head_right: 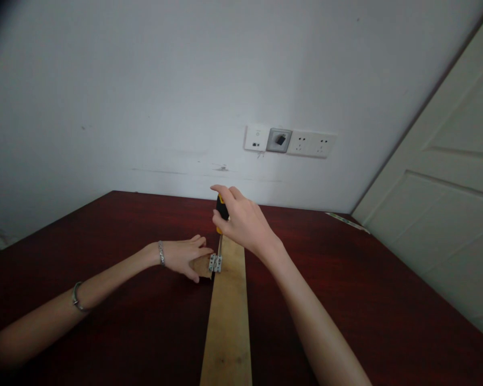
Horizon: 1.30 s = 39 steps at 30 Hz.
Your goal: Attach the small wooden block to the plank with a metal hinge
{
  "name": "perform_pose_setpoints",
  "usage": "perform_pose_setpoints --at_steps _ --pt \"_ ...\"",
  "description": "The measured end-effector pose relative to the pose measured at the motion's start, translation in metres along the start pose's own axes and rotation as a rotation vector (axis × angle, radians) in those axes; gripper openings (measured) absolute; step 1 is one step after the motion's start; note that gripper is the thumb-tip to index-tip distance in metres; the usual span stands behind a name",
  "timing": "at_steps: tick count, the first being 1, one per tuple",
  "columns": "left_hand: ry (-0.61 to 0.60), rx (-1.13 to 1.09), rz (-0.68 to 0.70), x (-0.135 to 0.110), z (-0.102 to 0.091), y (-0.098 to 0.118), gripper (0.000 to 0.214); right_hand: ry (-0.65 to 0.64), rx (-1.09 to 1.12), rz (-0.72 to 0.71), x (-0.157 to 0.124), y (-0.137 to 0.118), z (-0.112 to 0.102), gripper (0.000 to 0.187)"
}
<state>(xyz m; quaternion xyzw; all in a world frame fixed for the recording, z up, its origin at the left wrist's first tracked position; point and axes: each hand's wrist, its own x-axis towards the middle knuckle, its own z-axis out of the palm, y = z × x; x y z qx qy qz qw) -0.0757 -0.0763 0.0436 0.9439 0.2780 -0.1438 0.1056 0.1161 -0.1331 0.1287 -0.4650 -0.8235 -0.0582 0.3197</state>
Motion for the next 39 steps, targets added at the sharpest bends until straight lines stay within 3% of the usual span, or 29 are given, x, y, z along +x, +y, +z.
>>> perform_pose_setpoints --at_steps 8,12,17,21,27,32,39 --pt "0.020 0.041 0.015 -0.0001 -0.0005 0.0005 0.072 0.016 -0.037 0.017 0.0001 -0.0019 0.0006 0.036" --pt "0.065 0.084 0.032 -0.0001 -0.0008 0.0020 0.066 0.012 -0.028 0.000 -0.0003 -0.0027 0.0009 0.048" --pt "0.094 0.086 0.035 -0.0004 -0.0007 0.0033 0.063 0.028 -0.054 0.029 0.0007 -0.0001 0.0027 0.036" --pt "0.093 0.072 0.038 -0.0006 -0.0006 0.0028 0.063 0.013 0.010 -0.040 0.0005 -0.0006 0.0018 0.043" --pt "0.090 0.064 0.031 -0.0005 0.0002 0.0014 0.062 0.023 -0.101 0.021 0.0002 -0.0004 0.0014 0.034" --pt "0.082 0.071 0.033 -0.0004 0.0006 0.0008 0.064 0.044 -0.006 -0.027 0.0017 0.0007 0.0012 0.045" --pt "0.083 0.068 0.032 -0.0003 -0.0008 0.0011 0.064 0.032 -0.096 0.027 0.0011 -0.0010 0.0024 0.041"
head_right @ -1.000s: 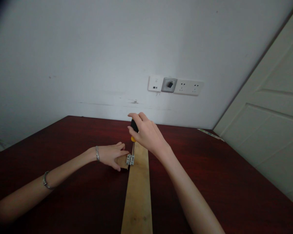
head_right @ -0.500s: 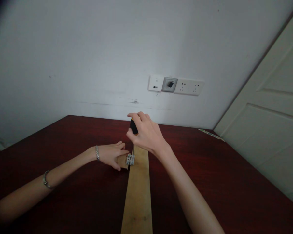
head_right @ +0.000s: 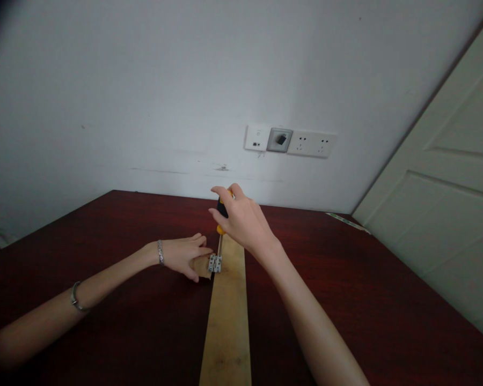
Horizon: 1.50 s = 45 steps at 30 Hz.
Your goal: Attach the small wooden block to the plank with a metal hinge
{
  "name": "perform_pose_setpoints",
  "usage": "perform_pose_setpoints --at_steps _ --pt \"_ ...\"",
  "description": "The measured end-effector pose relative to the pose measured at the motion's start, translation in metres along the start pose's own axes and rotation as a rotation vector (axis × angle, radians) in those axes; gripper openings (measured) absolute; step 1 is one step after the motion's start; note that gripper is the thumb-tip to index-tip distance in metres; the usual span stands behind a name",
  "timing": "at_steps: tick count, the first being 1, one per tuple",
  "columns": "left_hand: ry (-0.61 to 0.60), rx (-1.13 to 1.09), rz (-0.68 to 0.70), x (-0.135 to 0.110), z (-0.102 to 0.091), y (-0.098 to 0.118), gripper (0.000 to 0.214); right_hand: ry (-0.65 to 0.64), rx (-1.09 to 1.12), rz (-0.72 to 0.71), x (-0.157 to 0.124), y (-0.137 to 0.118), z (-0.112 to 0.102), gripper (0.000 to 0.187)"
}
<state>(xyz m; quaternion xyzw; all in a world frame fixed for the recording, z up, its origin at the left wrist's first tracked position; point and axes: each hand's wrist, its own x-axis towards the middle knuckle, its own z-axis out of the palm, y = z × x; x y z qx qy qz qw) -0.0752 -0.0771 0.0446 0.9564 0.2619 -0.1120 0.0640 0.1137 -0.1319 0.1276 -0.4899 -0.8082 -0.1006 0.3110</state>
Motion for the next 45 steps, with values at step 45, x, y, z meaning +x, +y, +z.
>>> perform_pose_setpoints --at_steps 45 --pt "-0.118 -0.050 -0.055 0.004 0.006 0.000 0.090 -0.330 0.204 0.377 -0.008 0.101 0.103 0.053"
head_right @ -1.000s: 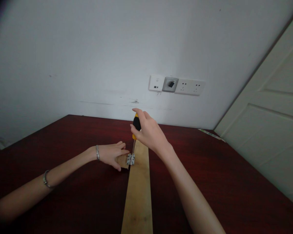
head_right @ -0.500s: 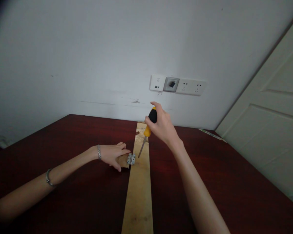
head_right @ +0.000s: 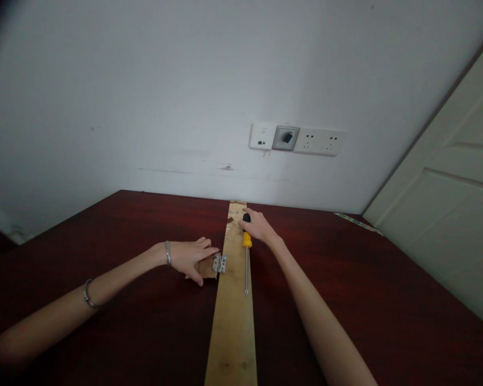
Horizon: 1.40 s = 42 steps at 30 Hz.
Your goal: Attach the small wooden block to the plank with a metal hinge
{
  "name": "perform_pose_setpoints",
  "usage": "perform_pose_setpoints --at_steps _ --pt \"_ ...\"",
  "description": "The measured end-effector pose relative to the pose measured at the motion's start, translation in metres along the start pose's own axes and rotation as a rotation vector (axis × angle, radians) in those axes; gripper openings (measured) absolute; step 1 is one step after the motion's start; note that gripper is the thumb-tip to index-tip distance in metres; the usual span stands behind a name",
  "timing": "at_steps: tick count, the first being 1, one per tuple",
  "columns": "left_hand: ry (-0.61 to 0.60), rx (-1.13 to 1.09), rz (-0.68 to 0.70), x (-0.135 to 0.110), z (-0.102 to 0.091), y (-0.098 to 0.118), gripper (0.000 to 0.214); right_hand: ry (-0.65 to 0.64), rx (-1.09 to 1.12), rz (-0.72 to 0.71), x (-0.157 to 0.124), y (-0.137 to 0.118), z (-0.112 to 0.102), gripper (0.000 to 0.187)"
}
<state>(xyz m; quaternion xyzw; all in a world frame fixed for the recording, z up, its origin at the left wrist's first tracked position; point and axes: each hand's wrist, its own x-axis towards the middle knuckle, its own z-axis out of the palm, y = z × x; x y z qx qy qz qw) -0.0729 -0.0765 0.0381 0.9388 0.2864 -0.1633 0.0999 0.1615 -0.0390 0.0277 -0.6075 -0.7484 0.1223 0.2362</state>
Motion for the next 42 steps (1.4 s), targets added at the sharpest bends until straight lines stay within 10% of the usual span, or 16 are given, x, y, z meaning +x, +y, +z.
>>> perform_pose_setpoints --at_steps 6,19,42 --pt "0.010 -0.077 0.014 0.001 0.000 -0.008 0.103 -0.065 -0.014 0.013 -0.002 -0.002 0.013 0.053" --pt "0.484 -0.205 0.032 0.013 0.002 0.000 0.022 -0.179 -0.007 0.120 -0.006 -0.002 0.020 0.051" --pt "0.350 0.005 0.013 0.044 0.001 0.016 0.006 -0.319 0.110 0.155 -0.005 0.000 0.015 0.055"
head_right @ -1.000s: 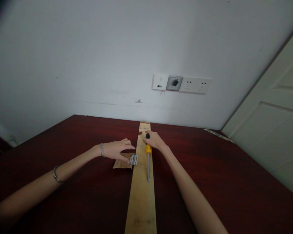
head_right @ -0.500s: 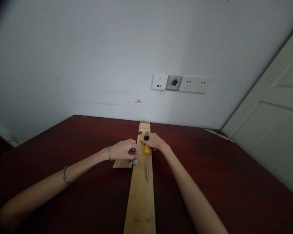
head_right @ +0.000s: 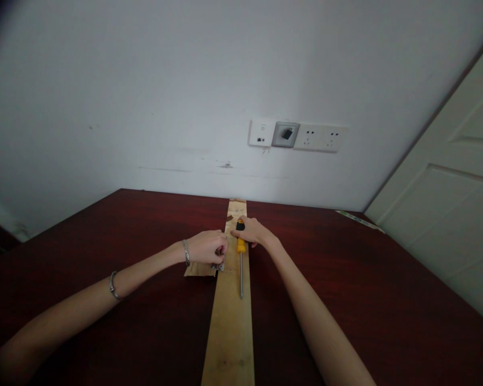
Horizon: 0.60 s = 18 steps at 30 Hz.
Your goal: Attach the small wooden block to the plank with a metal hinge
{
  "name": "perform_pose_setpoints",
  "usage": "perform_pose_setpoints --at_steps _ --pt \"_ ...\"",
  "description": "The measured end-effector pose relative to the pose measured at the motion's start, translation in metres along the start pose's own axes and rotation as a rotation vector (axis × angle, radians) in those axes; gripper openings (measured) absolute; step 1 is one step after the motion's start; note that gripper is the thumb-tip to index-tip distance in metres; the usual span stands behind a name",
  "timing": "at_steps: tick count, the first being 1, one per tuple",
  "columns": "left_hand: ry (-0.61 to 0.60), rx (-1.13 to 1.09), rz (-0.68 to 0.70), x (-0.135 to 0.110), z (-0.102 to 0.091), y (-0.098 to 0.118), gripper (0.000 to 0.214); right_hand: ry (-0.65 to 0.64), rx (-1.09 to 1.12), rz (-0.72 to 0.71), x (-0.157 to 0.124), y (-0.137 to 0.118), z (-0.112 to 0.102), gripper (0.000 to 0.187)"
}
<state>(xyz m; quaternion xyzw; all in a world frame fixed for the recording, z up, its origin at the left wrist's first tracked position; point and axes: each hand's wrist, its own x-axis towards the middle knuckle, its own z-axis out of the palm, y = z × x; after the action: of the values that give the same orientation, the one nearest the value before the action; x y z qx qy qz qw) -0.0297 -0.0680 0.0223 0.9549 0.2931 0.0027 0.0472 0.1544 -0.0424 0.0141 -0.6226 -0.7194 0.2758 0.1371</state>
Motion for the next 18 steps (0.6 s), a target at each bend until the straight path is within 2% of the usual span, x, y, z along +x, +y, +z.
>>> perform_pose_setpoints --at_steps 10,18 --pt "0.049 0.126 0.074 0.0018 0.0010 0.0012 0.007 -0.008 -0.020 0.021 0.0009 -0.0014 -0.0008 0.058" --pt "0.071 0.081 0.094 -0.0006 -0.0004 -0.0028 0.007 -0.019 -0.019 0.036 0.0032 -0.0001 -0.0005 0.059"
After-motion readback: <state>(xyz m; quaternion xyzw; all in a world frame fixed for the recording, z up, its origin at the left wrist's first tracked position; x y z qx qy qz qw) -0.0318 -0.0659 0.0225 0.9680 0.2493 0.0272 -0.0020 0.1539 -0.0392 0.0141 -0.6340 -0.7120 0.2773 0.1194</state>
